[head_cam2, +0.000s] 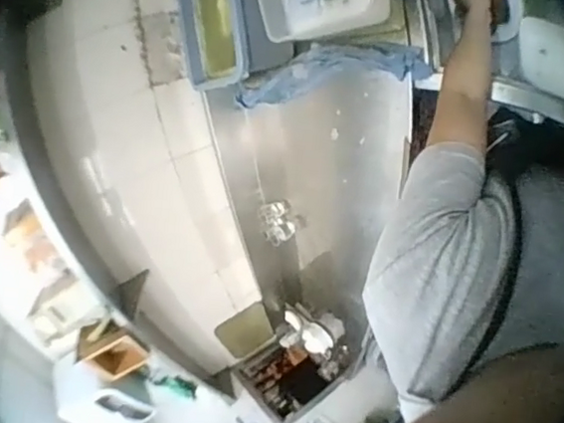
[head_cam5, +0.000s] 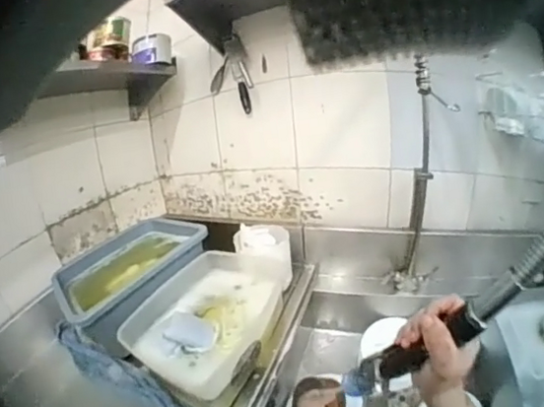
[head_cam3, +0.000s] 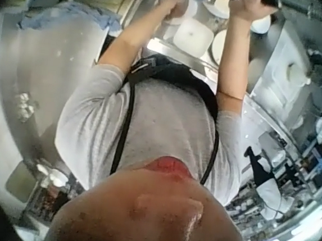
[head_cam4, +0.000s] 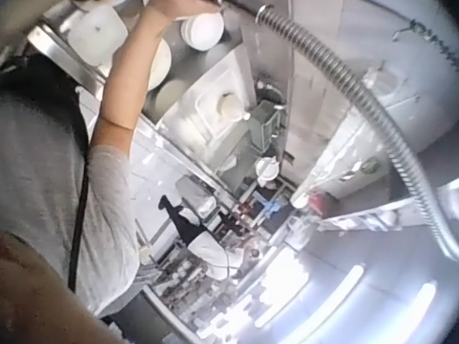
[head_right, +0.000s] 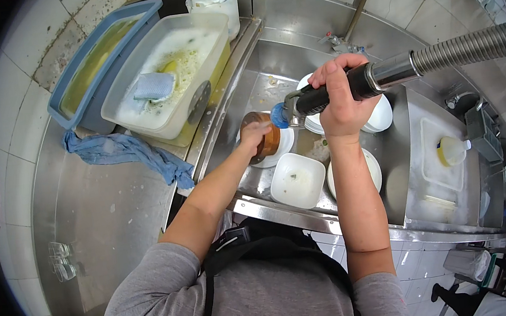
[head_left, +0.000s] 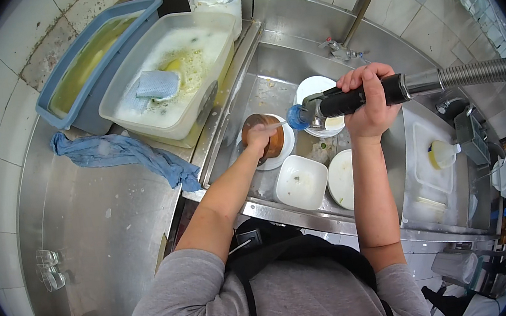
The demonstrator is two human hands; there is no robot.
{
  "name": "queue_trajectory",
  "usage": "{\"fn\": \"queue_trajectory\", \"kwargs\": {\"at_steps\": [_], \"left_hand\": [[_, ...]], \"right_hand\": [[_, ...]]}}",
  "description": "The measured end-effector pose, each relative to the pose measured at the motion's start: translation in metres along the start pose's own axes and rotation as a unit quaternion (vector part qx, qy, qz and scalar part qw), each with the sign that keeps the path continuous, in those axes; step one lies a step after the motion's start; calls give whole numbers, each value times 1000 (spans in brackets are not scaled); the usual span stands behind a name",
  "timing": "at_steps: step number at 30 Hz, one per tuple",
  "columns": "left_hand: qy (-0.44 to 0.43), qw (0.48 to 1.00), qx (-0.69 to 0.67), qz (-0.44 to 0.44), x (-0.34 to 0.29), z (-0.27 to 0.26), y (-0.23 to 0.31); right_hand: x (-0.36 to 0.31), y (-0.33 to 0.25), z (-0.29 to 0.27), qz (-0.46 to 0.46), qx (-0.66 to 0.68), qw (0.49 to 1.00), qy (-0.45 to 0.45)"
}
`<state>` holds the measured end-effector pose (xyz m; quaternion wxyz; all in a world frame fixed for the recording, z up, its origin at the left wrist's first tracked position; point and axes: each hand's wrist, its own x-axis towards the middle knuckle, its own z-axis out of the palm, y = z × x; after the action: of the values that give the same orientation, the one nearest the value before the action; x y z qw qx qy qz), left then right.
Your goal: Washing and rinsing bowls and bamboo steamers in a commercial kitchen sink using a spray nozzle and sponge.
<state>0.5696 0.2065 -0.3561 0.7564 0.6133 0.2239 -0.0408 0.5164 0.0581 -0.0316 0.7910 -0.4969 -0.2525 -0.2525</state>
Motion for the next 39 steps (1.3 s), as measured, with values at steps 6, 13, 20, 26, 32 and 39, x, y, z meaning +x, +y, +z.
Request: {"fn": "queue_trajectory", "kwargs": {"at_steps": [6,13,20,26,32,39], "left_hand": [[-12,978,171,121,-21,12,10],[-100,978,172,55,-28,10,38],[-255,901,270,222,-70,15,152],[-222,750,530,326,-75,2,113],[-126,704,613,334,-28,-18,41],[-126,668,664,310,5,-16,14]], "right_hand": [[-3,3,-21,7,51,998,38],[-24,32,-85,-39,-206,977,37],[-49,64,-180,28,-321,944,73],[-64,79,-222,39,-350,926,132],[-74,69,-205,116,-338,899,253],[-86,53,-207,198,-340,884,253]]}}
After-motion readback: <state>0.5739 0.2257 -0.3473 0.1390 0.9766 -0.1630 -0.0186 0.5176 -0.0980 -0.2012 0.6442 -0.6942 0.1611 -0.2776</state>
